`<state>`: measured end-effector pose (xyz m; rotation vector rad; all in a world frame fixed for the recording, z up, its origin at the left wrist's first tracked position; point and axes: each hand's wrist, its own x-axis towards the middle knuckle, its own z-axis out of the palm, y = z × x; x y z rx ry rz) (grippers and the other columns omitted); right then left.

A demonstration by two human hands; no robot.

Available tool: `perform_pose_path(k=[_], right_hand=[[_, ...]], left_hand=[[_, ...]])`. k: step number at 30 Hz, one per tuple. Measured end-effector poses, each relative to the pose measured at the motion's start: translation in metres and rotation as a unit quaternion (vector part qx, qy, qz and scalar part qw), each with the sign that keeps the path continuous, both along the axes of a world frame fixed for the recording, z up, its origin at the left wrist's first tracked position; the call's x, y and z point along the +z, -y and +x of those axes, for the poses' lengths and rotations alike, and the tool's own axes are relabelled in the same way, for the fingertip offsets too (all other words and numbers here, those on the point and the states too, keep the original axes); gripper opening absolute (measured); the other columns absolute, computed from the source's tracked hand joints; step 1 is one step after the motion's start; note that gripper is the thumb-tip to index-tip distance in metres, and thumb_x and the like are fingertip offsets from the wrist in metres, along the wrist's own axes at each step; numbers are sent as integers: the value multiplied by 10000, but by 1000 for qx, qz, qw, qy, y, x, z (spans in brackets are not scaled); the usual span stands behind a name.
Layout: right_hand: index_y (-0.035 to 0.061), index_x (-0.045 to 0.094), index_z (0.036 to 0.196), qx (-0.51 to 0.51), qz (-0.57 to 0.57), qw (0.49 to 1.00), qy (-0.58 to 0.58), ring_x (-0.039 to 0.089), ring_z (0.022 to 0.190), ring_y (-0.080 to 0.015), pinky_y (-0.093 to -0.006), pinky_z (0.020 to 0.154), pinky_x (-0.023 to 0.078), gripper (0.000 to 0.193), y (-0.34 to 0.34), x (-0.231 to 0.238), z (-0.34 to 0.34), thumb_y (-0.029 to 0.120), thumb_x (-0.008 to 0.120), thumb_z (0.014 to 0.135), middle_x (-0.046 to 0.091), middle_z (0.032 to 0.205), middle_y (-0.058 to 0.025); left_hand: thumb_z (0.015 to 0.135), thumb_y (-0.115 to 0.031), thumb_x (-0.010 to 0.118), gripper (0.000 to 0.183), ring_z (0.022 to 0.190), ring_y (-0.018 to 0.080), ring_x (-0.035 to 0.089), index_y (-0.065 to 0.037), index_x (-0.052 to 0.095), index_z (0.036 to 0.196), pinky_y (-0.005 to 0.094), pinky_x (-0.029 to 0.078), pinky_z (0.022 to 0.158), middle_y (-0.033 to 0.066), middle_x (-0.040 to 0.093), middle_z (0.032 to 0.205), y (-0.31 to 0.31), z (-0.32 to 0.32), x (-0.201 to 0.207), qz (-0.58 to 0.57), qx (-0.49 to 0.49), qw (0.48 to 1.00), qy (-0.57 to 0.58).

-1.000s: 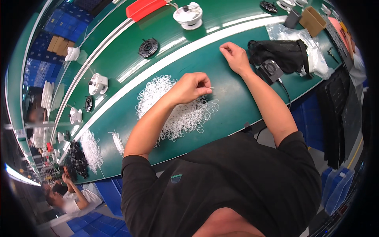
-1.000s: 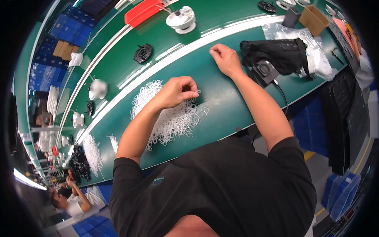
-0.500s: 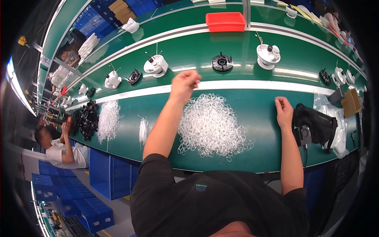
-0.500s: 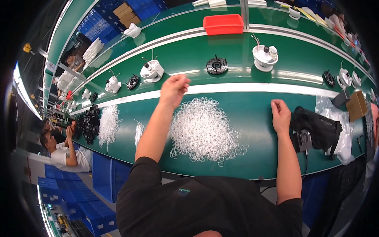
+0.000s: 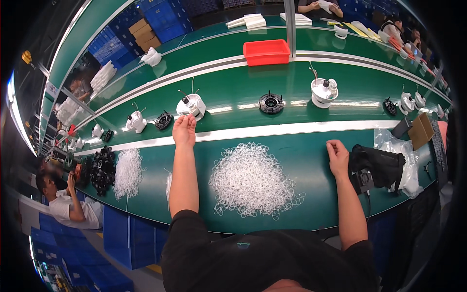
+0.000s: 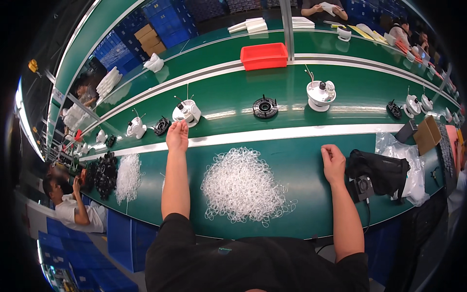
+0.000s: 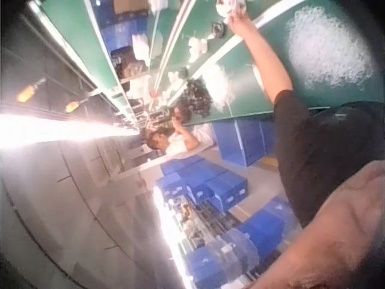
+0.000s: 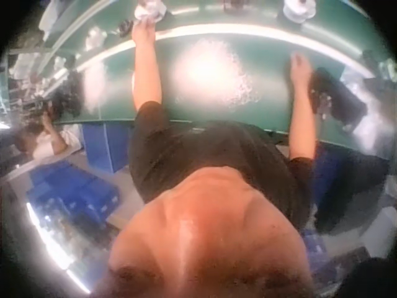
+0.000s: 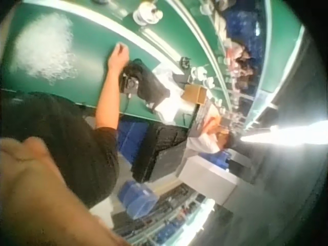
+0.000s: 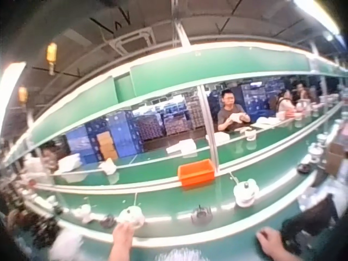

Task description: The person assembles small white circular electronic devices on a green workbench. They repeatedly pick up white zip ties, thread them through the device housing, and secure them by hand. The person handles the devices one at a time, moving them along the assembly line.

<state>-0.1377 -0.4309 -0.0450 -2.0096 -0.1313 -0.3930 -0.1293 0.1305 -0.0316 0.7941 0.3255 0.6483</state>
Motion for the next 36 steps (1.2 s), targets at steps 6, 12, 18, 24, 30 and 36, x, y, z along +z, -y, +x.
perform_pose_path(k=[6,12,18,24,30,36], right_hand=[[-1,659,957,0,2,1000,3,558,669,-101,-261,636,472,119,0,-1,0,112,647,920,632,794,-47],[0,669,979,11,4,1000,13,575,709,-119,-268,672,478,138,-6,3,-1,124,646,923,648,836,-62],[-6,665,1134,37,-2,999,28,612,927,-185,-283,821,474,232,9,-2,1,134,601,961,647,1029,-104],[-36,580,1280,136,-74,987,41,595,1061,-263,-319,946,440,366,-33,56,-21,188,535,994,614,1142,-152],[-30,559,1299,173,-78,981,46,566,927,-321,-368,861,444,408,-61,87,-24,239,529,994,579,970,-179],[9,625,1231,96,-79,990,68,596,951,-369,-425,852,464,356,-24,70,-19,251,513,995,613,975,-201]], left_hand=[[981,-160,594,257,844,249,693,61,564,1109,314,606,706,169,667,1006,-16,19,3,59,123,974,-183],[969,-279,611,448,838,320,715,135,547,1128,342,622,629,241,647,1061,-16,46,-9,102,14,966,-236],[936,-88,547,310,827,324,711,168,544,1112,348,634,673,244,646,1051,30,56,2,136,-22,971,-196],[927,-59,551,328,918,325,701,159,490,1165,358,628,735,235,633,1096,149,16,57,148,-176,964,-134],[951,-145,555,325,917,266,703,68,572,1196,332,591,774,160,682,1080,255,-33,80,220,-366,894,-135],[940,-143,581,304,851,210,712,86,575,1139,288,606,702,152,689,1036,313,-41,57,271,-425,851,-144]])
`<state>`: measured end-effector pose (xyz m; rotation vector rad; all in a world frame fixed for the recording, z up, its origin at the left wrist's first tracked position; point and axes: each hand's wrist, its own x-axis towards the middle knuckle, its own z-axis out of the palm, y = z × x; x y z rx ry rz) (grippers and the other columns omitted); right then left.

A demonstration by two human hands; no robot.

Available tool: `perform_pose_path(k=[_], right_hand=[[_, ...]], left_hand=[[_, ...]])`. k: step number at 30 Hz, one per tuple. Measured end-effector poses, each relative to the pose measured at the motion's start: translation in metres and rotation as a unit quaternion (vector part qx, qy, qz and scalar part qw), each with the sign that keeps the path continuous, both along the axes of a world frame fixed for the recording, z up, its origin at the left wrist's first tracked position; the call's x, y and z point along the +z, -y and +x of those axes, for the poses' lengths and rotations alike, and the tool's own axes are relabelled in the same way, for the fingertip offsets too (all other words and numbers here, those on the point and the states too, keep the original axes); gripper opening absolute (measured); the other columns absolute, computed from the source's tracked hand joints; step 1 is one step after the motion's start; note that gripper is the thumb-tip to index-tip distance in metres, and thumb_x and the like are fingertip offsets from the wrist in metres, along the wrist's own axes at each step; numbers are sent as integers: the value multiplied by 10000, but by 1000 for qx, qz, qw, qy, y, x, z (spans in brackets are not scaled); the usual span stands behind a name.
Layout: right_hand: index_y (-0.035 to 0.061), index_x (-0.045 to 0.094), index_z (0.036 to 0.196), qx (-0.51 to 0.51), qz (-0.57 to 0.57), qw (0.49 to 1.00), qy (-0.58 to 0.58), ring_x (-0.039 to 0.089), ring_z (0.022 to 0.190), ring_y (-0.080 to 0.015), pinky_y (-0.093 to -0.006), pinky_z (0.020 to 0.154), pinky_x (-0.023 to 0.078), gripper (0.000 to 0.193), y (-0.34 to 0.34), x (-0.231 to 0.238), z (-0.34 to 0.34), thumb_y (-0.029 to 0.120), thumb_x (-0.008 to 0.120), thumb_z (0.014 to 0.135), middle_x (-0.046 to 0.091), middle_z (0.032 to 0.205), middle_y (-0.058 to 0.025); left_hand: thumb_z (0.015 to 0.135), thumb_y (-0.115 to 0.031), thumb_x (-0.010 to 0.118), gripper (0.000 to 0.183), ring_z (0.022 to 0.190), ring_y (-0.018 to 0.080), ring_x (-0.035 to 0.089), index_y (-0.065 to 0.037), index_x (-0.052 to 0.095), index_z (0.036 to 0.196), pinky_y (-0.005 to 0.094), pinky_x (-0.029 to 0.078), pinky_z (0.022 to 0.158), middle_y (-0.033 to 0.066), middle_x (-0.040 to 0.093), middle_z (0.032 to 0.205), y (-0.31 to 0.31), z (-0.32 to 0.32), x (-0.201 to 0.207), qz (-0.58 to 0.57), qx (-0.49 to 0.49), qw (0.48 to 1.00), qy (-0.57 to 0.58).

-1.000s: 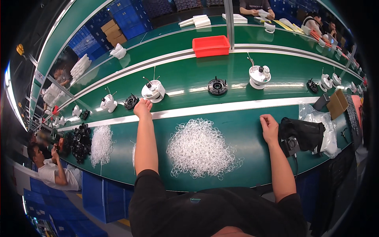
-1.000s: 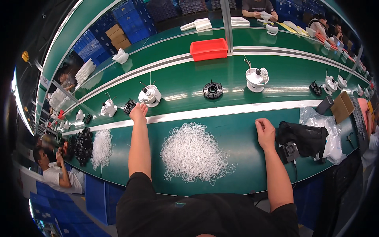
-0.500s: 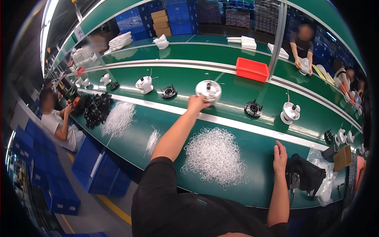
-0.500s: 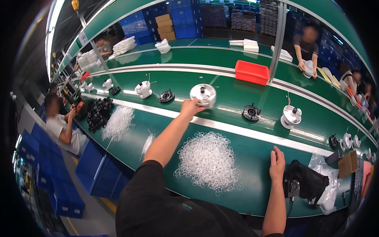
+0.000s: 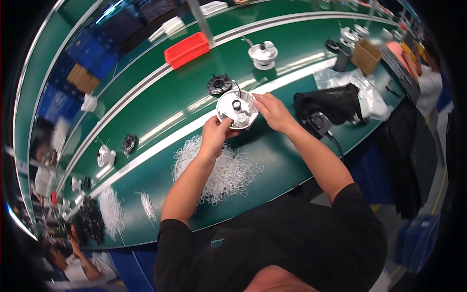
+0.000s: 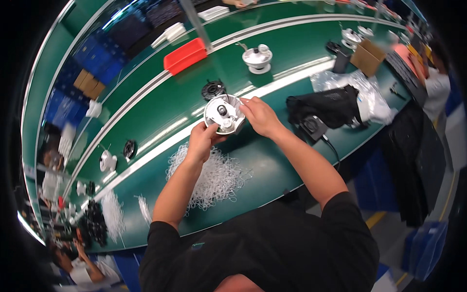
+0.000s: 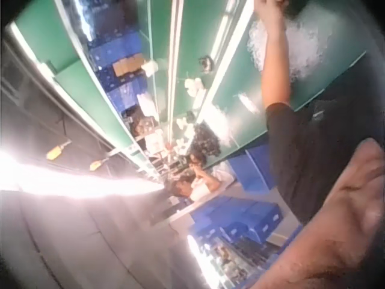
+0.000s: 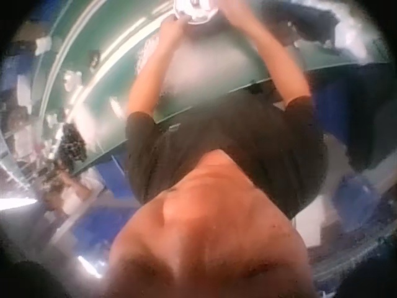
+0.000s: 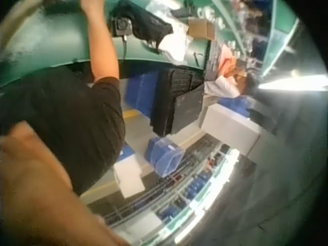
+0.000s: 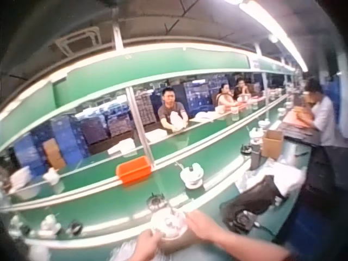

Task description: The person assembles small white circular electronic devices on a green workbench. They repeatedly pick up white zip ties, thread them through the device housing, and secure them by hand. The person handles the devices one at a time, moving them along the assembly line.

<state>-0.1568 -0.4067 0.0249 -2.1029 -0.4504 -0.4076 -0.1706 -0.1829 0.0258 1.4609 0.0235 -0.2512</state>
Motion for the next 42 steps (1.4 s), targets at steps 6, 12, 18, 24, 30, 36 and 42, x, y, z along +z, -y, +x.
perform_pose_path(k=[6,12,18,24,30,36,42], right_hand=[[45,675,1177,-9,-25,1000,-10,620,924,-361,-426,831,484,323,30,-11,14,258,531,981,634,968,-177],[6,736,1038,37,73,987,-136,656,902,-229,-346,815,513,251,31,-6,20,211,663,912,710,945,-110],[-3,729,1039,63,114,985,-115,660,868,-156,-292,777,510,274,23,-9,26,229,679,903,724,918,-97],[-8,707,1093,142,118,962,-201,635,845,-94,-263,778,506,254,8,4,30,174,623,937,722,912,-54],[39,718,1034,109,64,971,-201,648,752,-147,-307,696,500,237,-6,9,31,224,618,926,711,823,-94],[50,714,1026,113,25,971,-211,667,778,-210,-347,729,508,256,-4,9,36,258,611,917,713,856,-113],[10,698,1015,137,24,969,-206,598,740,-108,-292,681,484,239,-4,12,33,217,601,944,686,809,-51]], left_hand=[[949,-154,580,296,812,190,701,67,583,1145,296,609,696,123,684,1005,26,-8,-3,54,-88,994,-22],[950,-177,606,326,798,189,708,93,579,1130,276,607,673,149,694,987,34,-12,-14,65,-152,984,-60],[978,-240,606,302,746,147,673,22,597,1127,264,549,639,90,694,958,10,9,-8,125,-94,988,7],[950,-91,630,173,773,126,652,15,641,1086,259,535,666,70,686,952,10,37,7,118,-14,982,149],[900,-18,677,169,786,132,667,27,653,1061,254,536,667,78,703,952,14,43,10,-36,18,986,161],[876,-5,704,242,787,135,665,38,638,1105,256,532,688,79,706,952,13,46,7,-94,-2,985,145],[867,-17,718,218,789,107,642,14,684,1080,254,519,698,54,707,920,15,43,1,3,-37,989,145]])
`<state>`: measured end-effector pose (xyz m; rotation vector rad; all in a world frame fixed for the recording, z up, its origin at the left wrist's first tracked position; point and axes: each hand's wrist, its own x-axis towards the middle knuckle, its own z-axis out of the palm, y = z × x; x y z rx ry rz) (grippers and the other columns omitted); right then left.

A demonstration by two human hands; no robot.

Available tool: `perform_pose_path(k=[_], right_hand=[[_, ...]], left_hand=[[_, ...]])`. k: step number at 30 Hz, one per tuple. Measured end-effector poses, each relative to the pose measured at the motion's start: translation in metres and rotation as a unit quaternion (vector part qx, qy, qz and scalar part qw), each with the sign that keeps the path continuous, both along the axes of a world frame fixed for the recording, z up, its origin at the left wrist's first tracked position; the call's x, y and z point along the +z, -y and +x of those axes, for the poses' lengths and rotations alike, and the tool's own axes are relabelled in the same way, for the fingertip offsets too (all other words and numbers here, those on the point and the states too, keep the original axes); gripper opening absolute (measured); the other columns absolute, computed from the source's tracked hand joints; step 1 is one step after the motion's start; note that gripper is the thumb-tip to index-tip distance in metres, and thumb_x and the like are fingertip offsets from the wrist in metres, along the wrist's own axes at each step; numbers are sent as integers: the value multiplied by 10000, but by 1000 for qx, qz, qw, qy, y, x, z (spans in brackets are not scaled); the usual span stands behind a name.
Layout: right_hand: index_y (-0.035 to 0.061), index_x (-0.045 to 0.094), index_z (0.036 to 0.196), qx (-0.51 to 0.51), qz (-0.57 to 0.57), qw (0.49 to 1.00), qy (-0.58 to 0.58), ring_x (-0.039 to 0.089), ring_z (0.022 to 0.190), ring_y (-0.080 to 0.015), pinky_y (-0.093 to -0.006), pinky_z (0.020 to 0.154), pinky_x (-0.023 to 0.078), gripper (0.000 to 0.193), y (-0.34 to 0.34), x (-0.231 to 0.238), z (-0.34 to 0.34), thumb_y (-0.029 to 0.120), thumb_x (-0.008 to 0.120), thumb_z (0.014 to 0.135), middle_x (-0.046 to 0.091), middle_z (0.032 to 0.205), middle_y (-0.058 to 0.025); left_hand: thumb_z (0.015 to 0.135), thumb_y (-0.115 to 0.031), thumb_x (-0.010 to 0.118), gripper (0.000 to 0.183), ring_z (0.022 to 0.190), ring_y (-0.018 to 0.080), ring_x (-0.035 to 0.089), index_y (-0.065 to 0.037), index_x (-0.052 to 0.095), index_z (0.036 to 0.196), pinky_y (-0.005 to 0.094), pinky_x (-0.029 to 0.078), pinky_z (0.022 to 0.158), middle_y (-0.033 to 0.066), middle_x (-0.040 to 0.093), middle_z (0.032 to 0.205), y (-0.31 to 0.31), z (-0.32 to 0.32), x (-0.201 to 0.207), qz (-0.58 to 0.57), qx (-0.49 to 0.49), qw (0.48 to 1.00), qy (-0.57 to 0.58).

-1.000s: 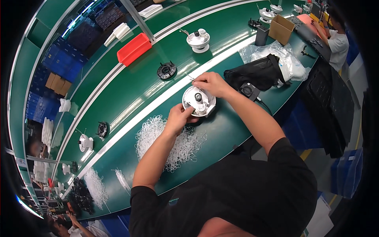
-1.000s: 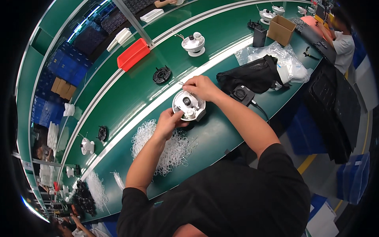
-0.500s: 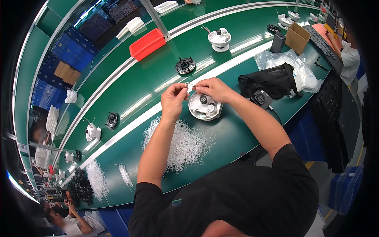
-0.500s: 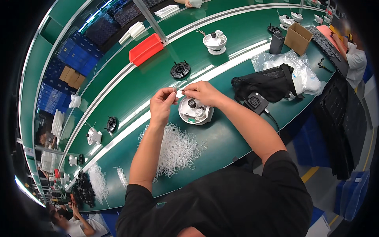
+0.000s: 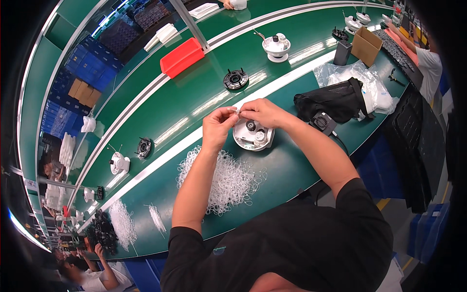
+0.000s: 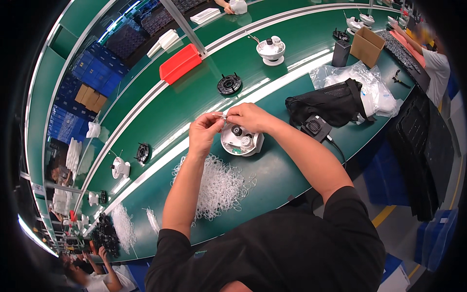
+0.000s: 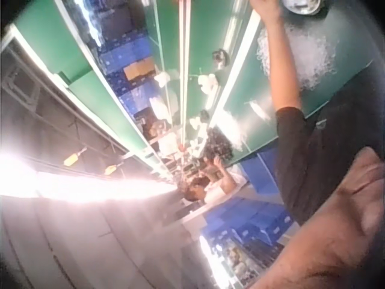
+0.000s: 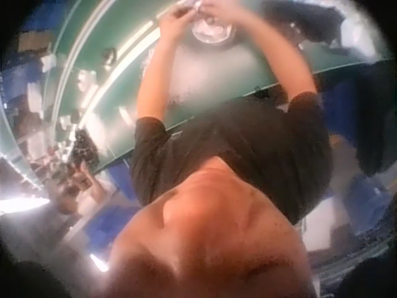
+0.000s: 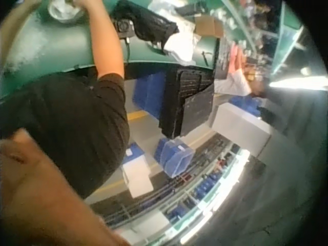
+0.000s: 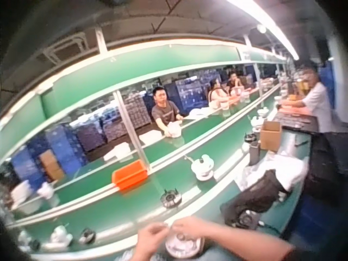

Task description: The person assembles small white circular electronic devices on a green workbench. They repeatedly pick up white zip ties, thread them through the device housing, and secure them by hand. The person handles the devices one at a time, moving them along the assembly line.

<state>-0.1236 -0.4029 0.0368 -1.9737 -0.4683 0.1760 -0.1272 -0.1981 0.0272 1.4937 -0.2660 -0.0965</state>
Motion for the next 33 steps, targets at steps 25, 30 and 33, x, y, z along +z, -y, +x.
perform_pose_path(k=[25,30,33], right_hand=[[-3,682,996,-72,175,979,-74,594,841,-106,-267,801,484,201,3,-14,1,179,613,947,686,928,-17],[46,664,991,-87,240,954,-160,549,756,-105,-274,733,471,188,14,-19,0,214,580,973,666,866,-15],[51,670,981,-49,114,991,-40,623,784,-195,-335,722,498,199,17,-25,1,227,579,963,676,859,-67]], left_hand=[[818,-21,704,89,729,223,656,-16,701,907,327,514,674,89,642,820,16,-16,-7,363,50,895,256],[800,-23,673,58,775,315,648,-37,687,855,394,511,701,121,632,840,21,-22,1,428,59,848,307],[799,-33,678,55,765,315,646,-38,684,853,396,512,693,121,632,832,21,-22,-3,423,73,851,303]])
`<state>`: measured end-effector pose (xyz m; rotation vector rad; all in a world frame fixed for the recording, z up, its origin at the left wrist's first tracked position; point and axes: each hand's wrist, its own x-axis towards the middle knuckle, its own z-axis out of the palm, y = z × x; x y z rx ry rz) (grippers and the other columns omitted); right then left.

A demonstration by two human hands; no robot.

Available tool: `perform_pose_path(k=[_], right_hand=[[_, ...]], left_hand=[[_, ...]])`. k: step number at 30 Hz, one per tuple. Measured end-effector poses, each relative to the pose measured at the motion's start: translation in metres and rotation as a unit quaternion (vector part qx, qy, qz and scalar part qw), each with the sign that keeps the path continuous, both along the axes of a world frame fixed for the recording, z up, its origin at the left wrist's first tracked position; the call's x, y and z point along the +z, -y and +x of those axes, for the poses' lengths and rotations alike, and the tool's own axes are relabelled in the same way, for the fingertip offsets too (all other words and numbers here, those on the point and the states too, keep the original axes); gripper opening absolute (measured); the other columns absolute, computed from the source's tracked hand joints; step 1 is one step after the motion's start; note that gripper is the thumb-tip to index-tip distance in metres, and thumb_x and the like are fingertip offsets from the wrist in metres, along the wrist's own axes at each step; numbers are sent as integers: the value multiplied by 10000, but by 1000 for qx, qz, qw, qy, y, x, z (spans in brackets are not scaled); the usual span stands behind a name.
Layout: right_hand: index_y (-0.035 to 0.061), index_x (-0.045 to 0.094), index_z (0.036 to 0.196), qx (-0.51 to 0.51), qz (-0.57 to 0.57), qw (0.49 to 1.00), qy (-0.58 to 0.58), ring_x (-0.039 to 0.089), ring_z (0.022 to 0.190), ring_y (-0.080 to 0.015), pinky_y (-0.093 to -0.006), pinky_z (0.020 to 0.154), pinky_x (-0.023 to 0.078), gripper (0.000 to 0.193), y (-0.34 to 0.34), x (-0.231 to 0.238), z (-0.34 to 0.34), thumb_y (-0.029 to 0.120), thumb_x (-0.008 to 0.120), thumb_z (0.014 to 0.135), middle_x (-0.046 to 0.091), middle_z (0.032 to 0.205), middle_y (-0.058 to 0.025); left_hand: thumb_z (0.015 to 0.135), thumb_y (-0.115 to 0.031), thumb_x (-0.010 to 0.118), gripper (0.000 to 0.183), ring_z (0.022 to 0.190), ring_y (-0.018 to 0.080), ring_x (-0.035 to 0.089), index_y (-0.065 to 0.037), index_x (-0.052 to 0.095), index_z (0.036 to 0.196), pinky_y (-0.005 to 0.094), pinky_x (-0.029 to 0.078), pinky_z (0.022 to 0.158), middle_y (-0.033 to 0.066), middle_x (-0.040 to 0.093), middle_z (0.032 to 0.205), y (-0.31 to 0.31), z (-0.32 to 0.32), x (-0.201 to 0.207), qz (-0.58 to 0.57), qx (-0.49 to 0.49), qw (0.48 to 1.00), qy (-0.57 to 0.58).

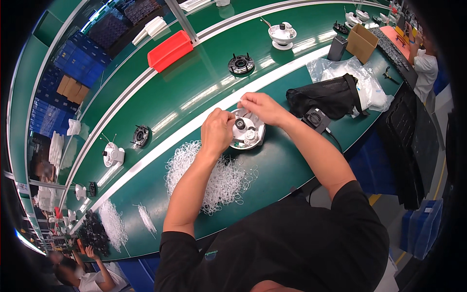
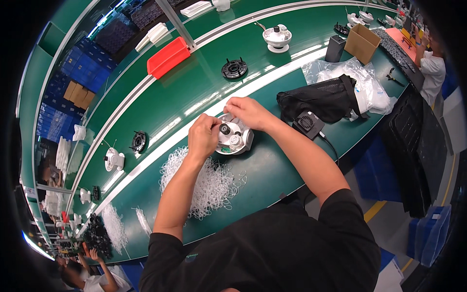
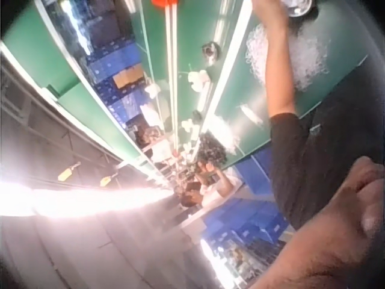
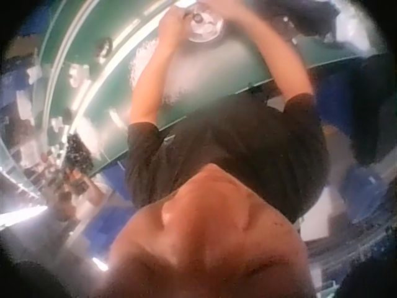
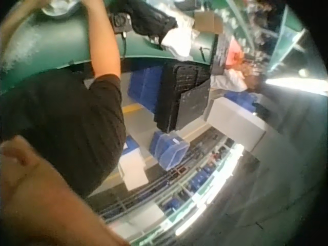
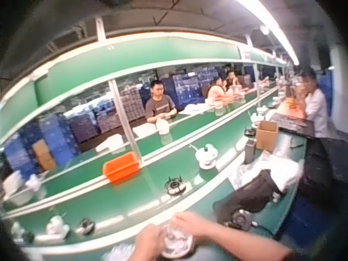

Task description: The person assembles small white circular electronic devices on a green workbench. They repeatedly pick up white zip ties, thread them through the device housing, and secure them by hand. The person handles the devices one at a time, moving them along the assembly line.

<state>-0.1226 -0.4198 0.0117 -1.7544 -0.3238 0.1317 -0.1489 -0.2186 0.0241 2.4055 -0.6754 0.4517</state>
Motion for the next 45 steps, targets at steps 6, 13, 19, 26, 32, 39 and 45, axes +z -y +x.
perform_pose_path(k=[6,13,19,26,32,39,45], right_hand=[[70,676,946,72,-207,950,222,640,866,-350,-443,762,494,191,-7,13,2,219,668,827,661,879,-148],[71,696,907,108,-359,891,257,627,863,-356,-471,777,466,166,2,41,-1,210,682,817,648,852,-148],[65,703,914,134,-368,887,246,624,875,-326,-433,760,473,164,-2,46,-1,194,688,814,643,883,-138],[38,655,1084,-48,-14,996,79,546,772,-124,-264,686,450,265,19,0,3,247,644,921,607,846,-33],[18,650,1060,-194,-40,977,80,597,736,-113,-276,683,488,223,24,-49,-5,216,603,969,658,817,-48],[15,651,999,-174,-83,976,105,625,712,-170,-303,681,501,188,20,-48,-3,190,639,930,678,826,-91],[25,652,946,-176,-93,972,122,609,684,-194,-328,661,491,159,24,-51,2,181,643,918,651,785,-115]], left_hand=[[810,-72,699,56,769,325,647,-33,672,840,404,517,694,131,631,822,-3,1,-3,-20,15,1000,3],[800,-66,686,73,779,356,619,-30,624,815,443,500,697,146,600,811,-3,-1,-2,-67,23,997,25],[820,-75,673,62,770,356,622,-34,625,823,438,501,692,145,606,832,-7,-4,-7,-87,56,995,4],[933,-220,618,272,829,277,679,35,638,1026,374,537,724,160,684,931,-31,-1,-3,-105,19,951,-291],[1000,-243,534,309,747,171,673,47,634,1034,308,585,618,107,684,905,-44,20,-7,-249,-62,835,-487],[1003,-134,460,283,885,352,690,124,503,1111,402,630,760,244,638,1060,-60,119,3,-481,84,789,-372],[1007,-81,473,307,875,367,684,179,485,1171,414,648,717,253,605,1087,-94,190,-51,-541,194,749,-330]])
